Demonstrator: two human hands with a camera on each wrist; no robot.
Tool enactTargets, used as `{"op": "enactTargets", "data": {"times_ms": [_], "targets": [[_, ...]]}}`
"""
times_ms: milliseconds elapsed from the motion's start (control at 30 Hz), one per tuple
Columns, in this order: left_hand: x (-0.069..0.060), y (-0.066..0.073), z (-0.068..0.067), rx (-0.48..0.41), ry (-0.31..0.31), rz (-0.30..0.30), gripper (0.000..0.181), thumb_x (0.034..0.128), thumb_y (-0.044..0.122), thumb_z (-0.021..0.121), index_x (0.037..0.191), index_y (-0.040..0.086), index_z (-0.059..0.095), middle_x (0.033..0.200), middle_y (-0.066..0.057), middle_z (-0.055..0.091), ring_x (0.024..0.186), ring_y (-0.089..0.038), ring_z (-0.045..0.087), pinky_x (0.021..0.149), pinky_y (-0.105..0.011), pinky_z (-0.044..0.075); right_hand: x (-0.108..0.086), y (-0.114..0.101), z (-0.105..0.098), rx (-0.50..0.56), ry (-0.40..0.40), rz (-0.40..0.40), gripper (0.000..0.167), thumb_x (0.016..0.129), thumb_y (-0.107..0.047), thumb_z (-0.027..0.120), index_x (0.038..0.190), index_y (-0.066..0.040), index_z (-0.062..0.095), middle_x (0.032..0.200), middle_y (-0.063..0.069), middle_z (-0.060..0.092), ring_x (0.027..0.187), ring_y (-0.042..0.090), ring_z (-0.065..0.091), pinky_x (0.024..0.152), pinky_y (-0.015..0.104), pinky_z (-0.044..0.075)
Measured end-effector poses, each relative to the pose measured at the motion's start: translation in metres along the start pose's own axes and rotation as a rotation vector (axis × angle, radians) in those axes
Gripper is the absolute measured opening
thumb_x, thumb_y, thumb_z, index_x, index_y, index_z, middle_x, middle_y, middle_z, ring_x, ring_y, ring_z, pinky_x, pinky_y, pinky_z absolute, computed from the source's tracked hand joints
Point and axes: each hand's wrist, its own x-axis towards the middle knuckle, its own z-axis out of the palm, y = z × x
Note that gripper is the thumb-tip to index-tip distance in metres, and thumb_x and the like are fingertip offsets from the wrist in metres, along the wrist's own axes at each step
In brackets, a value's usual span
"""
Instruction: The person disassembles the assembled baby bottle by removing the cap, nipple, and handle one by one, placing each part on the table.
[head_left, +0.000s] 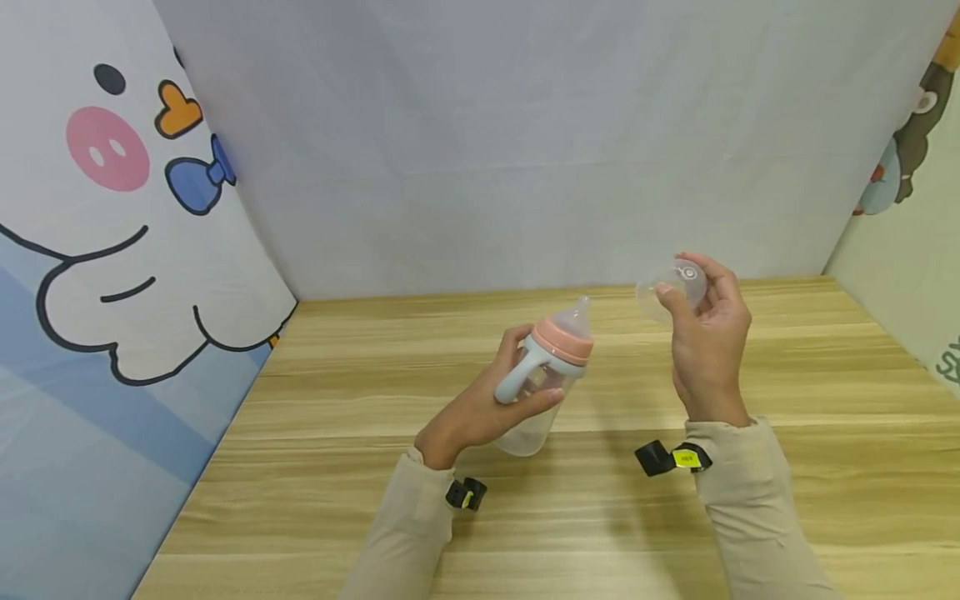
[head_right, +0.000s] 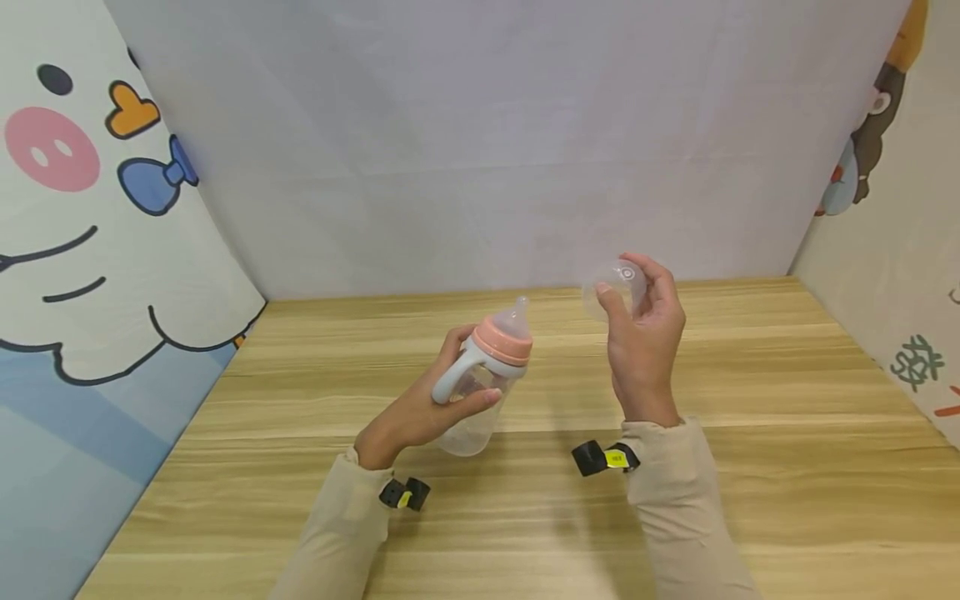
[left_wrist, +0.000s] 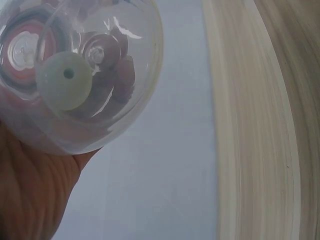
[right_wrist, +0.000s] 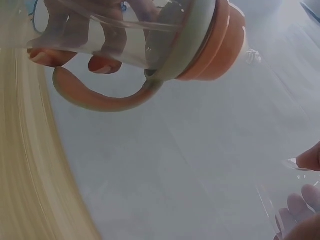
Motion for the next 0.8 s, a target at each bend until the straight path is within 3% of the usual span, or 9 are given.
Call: {"op": "enactTargets", "data": {"times_ms": [800], "targets": [[-0.009,0.002,-0.001,0.015,-0.023,0.027,0.075,0.0969,0.037,0.066,0.152,0.028,0.017,0.136,-0.008,0.052,0.112,-0.02,0.059,0.093,-0.037,0.052,-0.002,-0.008,-0.011,-0.021,0.087,0.024,0.039,0.092,0.008,0.062,0.127,-0.009,0.061,0.131,0.004,0.058,0.122,0.019,0.053,0.091,0.017,0.049]]}}
